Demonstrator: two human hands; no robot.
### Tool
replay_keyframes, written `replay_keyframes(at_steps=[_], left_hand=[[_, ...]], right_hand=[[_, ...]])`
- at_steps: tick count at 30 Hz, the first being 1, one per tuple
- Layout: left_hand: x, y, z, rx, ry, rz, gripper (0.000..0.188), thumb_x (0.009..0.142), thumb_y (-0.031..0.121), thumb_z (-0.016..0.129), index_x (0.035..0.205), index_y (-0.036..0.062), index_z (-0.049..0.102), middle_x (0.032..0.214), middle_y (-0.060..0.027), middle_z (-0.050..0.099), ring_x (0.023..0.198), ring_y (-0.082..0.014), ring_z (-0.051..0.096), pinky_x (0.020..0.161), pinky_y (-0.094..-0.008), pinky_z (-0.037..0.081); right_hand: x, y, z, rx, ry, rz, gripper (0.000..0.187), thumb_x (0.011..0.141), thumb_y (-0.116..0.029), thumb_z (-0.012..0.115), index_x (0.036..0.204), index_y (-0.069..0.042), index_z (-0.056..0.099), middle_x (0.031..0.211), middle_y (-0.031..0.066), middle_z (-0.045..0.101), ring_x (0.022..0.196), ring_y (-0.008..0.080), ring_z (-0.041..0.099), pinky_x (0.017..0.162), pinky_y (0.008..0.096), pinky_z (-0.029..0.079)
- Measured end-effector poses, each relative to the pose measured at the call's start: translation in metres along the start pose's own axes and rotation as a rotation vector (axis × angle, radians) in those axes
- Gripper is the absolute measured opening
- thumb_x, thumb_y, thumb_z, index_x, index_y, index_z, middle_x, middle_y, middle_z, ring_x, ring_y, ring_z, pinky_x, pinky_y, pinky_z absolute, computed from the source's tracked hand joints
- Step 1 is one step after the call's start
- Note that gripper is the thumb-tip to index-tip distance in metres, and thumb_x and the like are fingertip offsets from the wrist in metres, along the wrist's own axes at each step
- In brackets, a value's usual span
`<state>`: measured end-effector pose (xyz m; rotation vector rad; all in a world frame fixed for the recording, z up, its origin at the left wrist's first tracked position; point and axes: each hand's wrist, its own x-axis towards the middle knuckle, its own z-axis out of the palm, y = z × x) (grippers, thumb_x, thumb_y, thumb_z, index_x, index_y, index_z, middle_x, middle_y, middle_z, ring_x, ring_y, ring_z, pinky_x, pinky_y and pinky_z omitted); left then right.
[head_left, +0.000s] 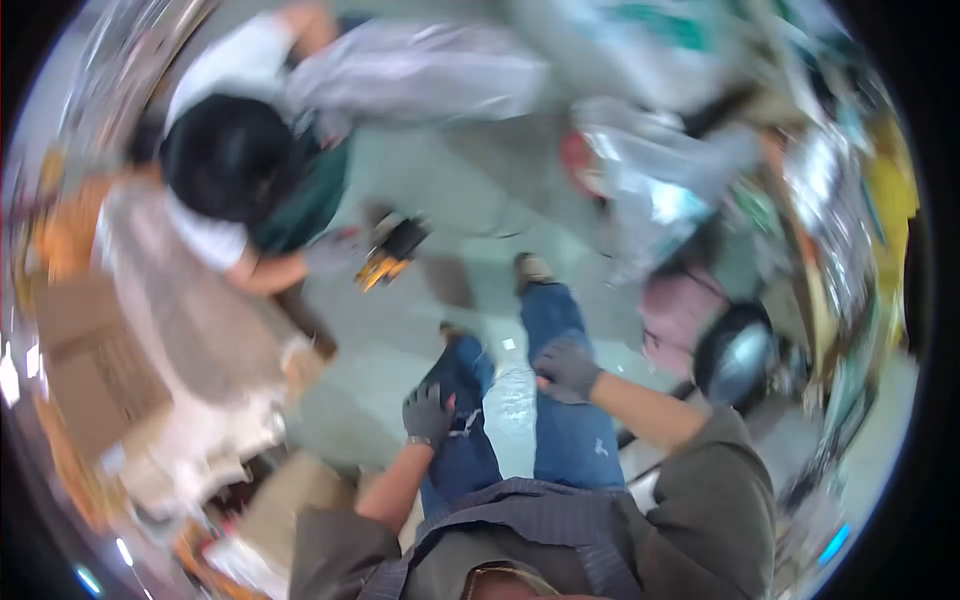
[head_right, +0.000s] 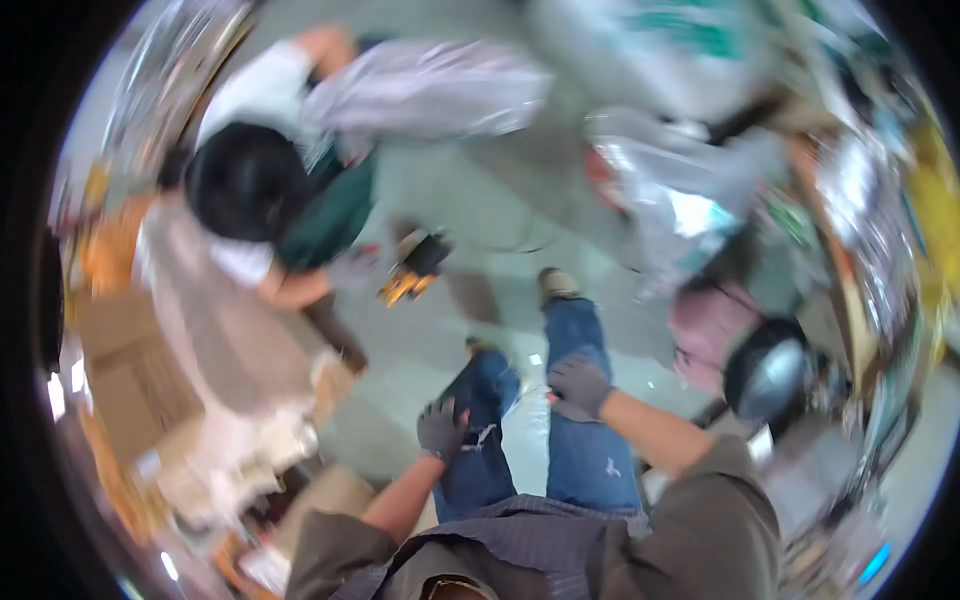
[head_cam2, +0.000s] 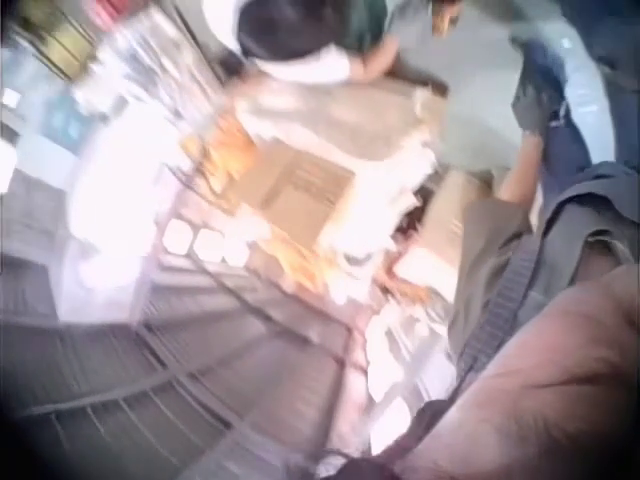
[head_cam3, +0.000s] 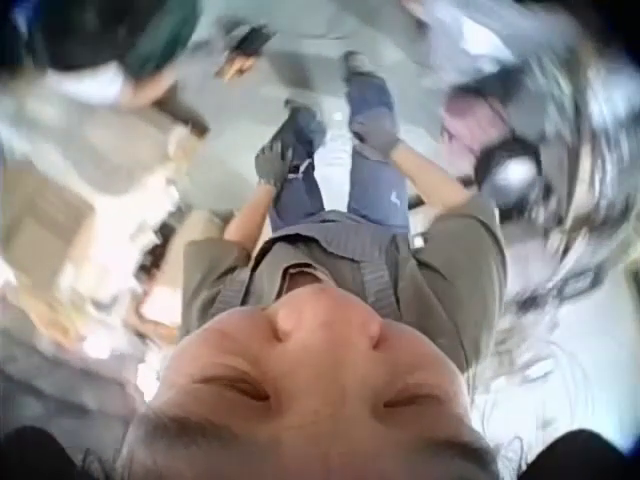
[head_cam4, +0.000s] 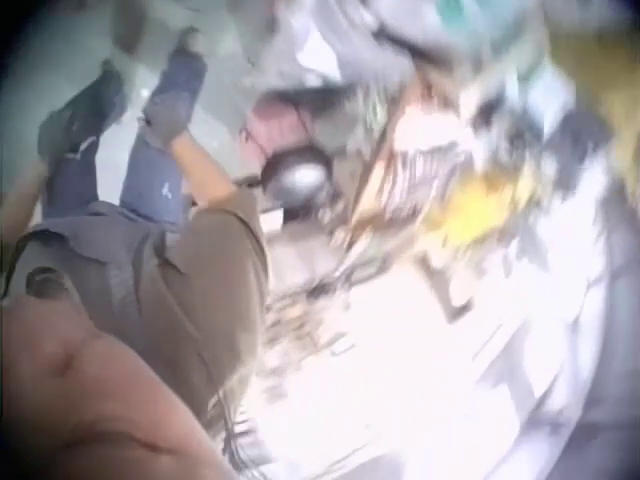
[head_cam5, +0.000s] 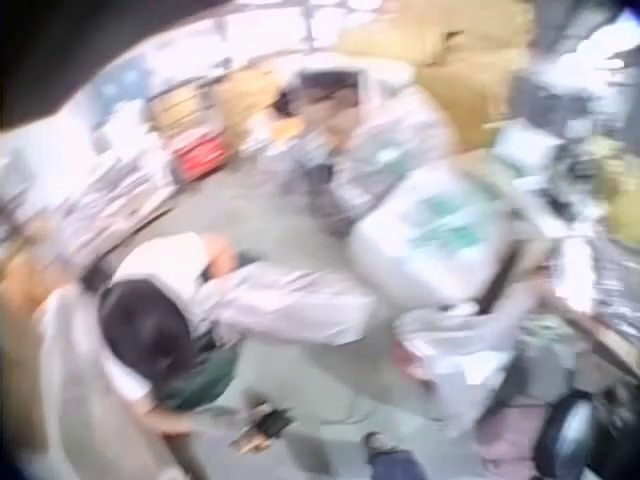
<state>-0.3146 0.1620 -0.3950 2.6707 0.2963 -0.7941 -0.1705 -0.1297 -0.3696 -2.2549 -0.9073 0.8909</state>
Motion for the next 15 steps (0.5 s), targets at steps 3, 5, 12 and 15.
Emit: replay_keyframes(at_steps=[3, 5, 12, 15], left_hand=[[-0.056, 0.027, -0.013, 0.097, -0.149, 0.272, 0.053, 0.081, 0.05, 0.056, 0.115, 0.0089, 0.057, 0.123, -0.0136, 0.053, 0.11, -0.0351, 0.052, 0.091, -0.0471, 0.041], [-0.071, 0.045, -0.06, 0.182, -0.352, 0.605, 0.055, 0.081, 0.053, 0.055, 0.117, 0.0118, 0.058, 0.123, -0.0138, 0.054, 0.112, -0.0341, 0.051, 0.091, -0.0467, 0.041], [0.002, -0.051, -0.128, 0.384, -0.752, 0.407, 0.06, 0.083, 0.06, 0.048, 0.112, 0.0086, 0.063, 0.111, -0.0207, 0.062, 0.104, -0.0363, 0.059, 0.089, -0.0432, 0.045], [0.063, -0.06, -0.137, 0.75, -0.879, 0.47, 0.061, 0.082, 0.06, 0.051, 0.115, 0.0098, 0.062, 0.114, -0.0221, 0.061, 0.108, -0.0328, 0.059, 0.092, -0.0419, 0.044]], right_hand=[[-0.047, -0.047, 0.044, -0.298, 0.173, 0.324, 0.033, 0.08, -0.033, 0.056, 0.1, -0.008, 0.06, 0.109, 0.0119, 0.057, 0.103, 0.0314, 0.052, 0.089, 0.0409, 0.041], [-0.074, -0.101, 0.047, -0.086, 0.042, 0.739, 0.04, 0.084, -0.036, 0.054, 0.112, -0.007, 0.056, 0.117, 0.0134, 0.055, 0.11, 0.0329, 0.051, 0.096, 0.0404, 0.039], [-0.196, -0.219, 0.04, 0.433, 0.381, 1.05, 0.048, 0.084, -0.044, 0.052, 0.12, -0.012, 0.056, 0.12, 0.0132, 0.056, 0.115, 0.0314, 0.051, 0.096, 0.0408, 0.04], [-0.248, -0.236, 0.036, 0.733, 0.517, 1.3, 0.045, 0.084, -0.044, 0.054, 0.112, -0.009, 0.061, 0.108, 0.0136, 0.063, 0.106, 0.0315, 0.058, 0.091, 0.0394, 0.045]])
